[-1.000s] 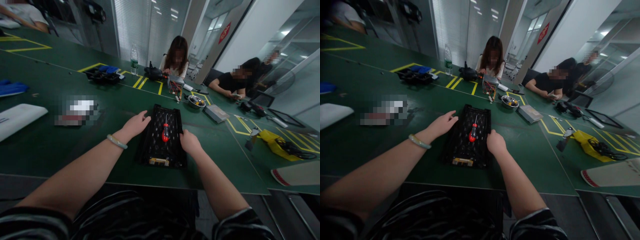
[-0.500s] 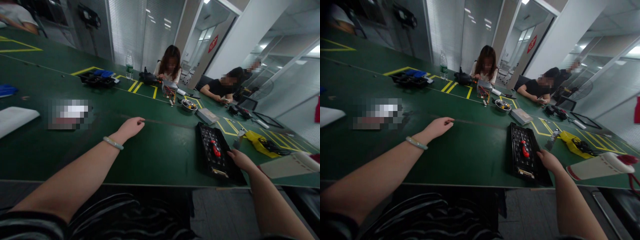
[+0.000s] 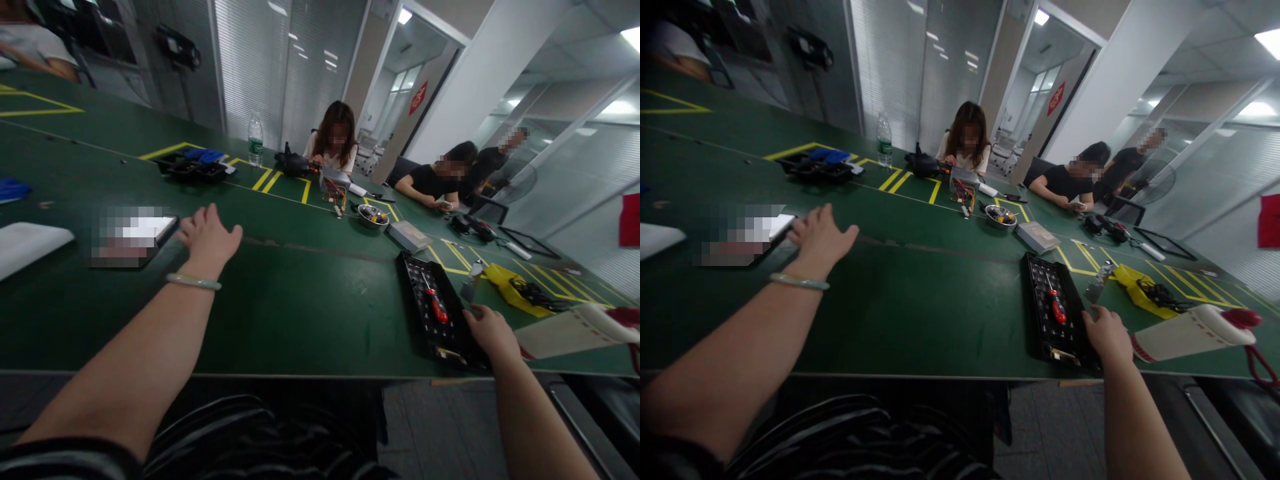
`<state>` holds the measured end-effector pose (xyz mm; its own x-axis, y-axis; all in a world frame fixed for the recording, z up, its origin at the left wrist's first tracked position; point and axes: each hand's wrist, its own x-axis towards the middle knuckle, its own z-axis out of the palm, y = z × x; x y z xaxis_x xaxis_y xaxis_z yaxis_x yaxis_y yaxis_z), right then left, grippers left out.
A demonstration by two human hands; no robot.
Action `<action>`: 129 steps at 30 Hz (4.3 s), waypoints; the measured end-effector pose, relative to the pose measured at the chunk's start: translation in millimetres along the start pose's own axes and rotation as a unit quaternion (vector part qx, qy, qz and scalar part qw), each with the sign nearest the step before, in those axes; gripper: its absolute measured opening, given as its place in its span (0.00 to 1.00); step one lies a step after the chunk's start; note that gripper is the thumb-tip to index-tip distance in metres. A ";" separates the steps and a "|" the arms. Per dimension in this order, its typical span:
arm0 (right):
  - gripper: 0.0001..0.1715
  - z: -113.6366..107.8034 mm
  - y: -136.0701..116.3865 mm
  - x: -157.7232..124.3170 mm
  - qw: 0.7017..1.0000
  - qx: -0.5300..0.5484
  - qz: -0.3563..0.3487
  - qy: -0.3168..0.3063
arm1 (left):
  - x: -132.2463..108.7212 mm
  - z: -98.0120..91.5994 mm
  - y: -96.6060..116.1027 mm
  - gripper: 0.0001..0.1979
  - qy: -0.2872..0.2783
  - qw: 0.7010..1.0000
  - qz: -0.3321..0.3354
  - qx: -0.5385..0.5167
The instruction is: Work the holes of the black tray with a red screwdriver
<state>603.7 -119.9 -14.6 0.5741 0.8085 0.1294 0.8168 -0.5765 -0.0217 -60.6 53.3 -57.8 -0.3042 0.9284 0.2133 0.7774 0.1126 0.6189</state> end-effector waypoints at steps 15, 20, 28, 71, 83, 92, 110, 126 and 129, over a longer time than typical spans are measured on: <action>0.28 -1.2 21.3 -65.3 0.946 0.131 -0.232 -0.183 | 21.2 -5.2 -32.9 0.55 0.068 0.980 -0.162 0.095; 0.21 -6.0 17.3 -62.8 0.933 0.128 -0.274 -0.193 | 10.0 5.7 -9.2 0.44 0.064 0.993 -0.046 0.092; 0.20 -14.2 11.0 -64.5 0.927 0.078 -0.310 -0.195 | 3.7 31.6 9.8 0.28 -0.009 0.987 0.138 0.081; 0.21 0.5 22.2 -95.0 0.930 -0.062 -0.362 0.000 | 9.0 35.3 1.7 0.25 -0.042 0.990 0.105 0.085; 0.19 -28.2 -6.7 -98.4 0.941 -0.108 -0.317 -0.052 | 23.5 40.2 -7.6 0.30 -0.073 0.988 0.087 0.105; 0.24 -19.5 -3.3 -79.1 0.981 -0.045 -0.188 0.013 | 35.4 50.9 -16.7 0.31 -0.104 0.982 0.069 0.144; 0.24 -1.8 -10.2 -8.5 0.990 0.022 -0.022 -0.137 | 27.4 49.6 -9.6 0.35 -0.120 0.983 0.087 0.111; 0.21 4.9 -229.1 -106.3 0.964 0.106 -0.187 -0.154 | -10.3 46.8 32.3 0.37 -0.204 0.959 0.198 -0.005; 0.21 11.6 -269.7 -121.1 0.956 0.117 -0.220 -0.157 | -16.3 46.4 38.3 0.39 -0.222 0.956 0.192 -0.003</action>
<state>314.6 -60.9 -35.9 0.1312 0.9834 -0.1252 0.9524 -0.1601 -0.2592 -0.3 59.0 -72.6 0.2676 0.9599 0.0840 0.7809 -0.2671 0.5647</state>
